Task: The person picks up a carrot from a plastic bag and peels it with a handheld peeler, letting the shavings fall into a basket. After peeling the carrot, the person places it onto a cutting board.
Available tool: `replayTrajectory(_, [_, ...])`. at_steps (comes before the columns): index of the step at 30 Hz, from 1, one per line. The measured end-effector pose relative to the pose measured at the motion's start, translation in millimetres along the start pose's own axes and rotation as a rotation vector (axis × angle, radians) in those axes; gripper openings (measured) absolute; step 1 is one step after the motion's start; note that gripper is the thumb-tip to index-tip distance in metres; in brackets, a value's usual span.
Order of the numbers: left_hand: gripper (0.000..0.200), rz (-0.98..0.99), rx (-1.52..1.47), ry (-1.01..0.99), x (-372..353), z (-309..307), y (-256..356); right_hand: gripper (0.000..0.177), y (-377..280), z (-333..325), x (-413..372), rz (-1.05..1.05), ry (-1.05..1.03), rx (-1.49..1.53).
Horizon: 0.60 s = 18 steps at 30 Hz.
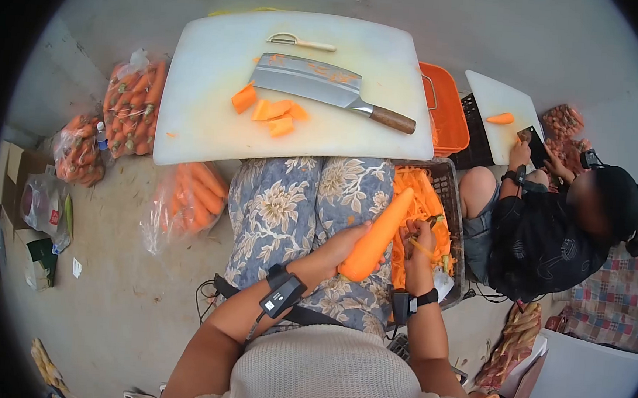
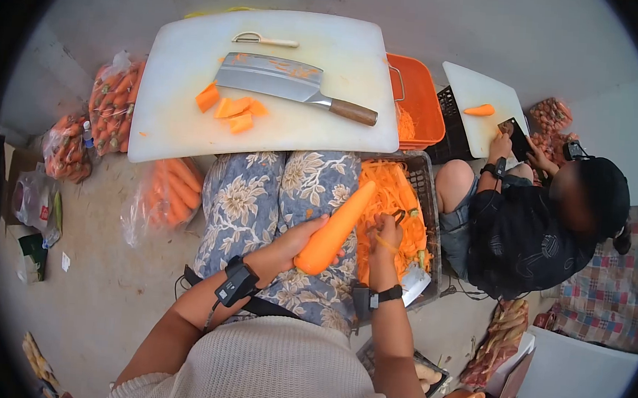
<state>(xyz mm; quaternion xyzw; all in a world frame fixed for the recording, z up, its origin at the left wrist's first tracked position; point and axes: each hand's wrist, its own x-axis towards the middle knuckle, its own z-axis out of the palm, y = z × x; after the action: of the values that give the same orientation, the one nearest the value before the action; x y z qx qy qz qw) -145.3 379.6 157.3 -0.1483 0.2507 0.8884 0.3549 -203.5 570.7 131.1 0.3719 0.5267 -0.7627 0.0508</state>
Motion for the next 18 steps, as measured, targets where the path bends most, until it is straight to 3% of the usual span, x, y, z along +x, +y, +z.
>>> replayTrajectory(2, [0.045, -0.002, 0.023, 0.023, -5, 9, 3, 0.025, -7, 14, -41, -0.327, -0.055, -0.165])
replayTrajectory(3, [0.044, 0.008, 0.04, 0.052, -7, 12, 4, 0.029, -4, 15, -57, -0.462, -0.183, -0.15])
replayTrajectory(4, [0.044, 0.007, 0.044, 0.051, -5, 12, 3, 0.029, -2, 22, -74, -0.464, -0.181, -0.146])
replayTrajectory(6, [0.041, 0.089, 0.0, 0.094, -1, 10, -4, 0.036, 2, 36, -101, -0.779, -0.305, -0.331])
replayTrajectory(7, [0.041, 0.091, -0.001, 0.096, 0, 9, -5, 0.036, 5, 40, -104, -0.778, -0.307, -0.331])
replayTrajectory(9, [0.038, 0.134, 0.042, 0.129, 0, 8, -7, 0.041, 9, 46, -106, -1.046, -0.318, -0.792])
replayTrajectory(16, [0.039, 0.144, 0.165, 0.223, 1, 12, -2, 0.045, 13, 49, -70, -1.085, -0.288, -0.783])
replayTrajectory(18, [0.042, 0.154, 0.401, 0.33, 3, 13, -6, 0.039, 8, 47, -44, -0.977, -0.149, -0.839])
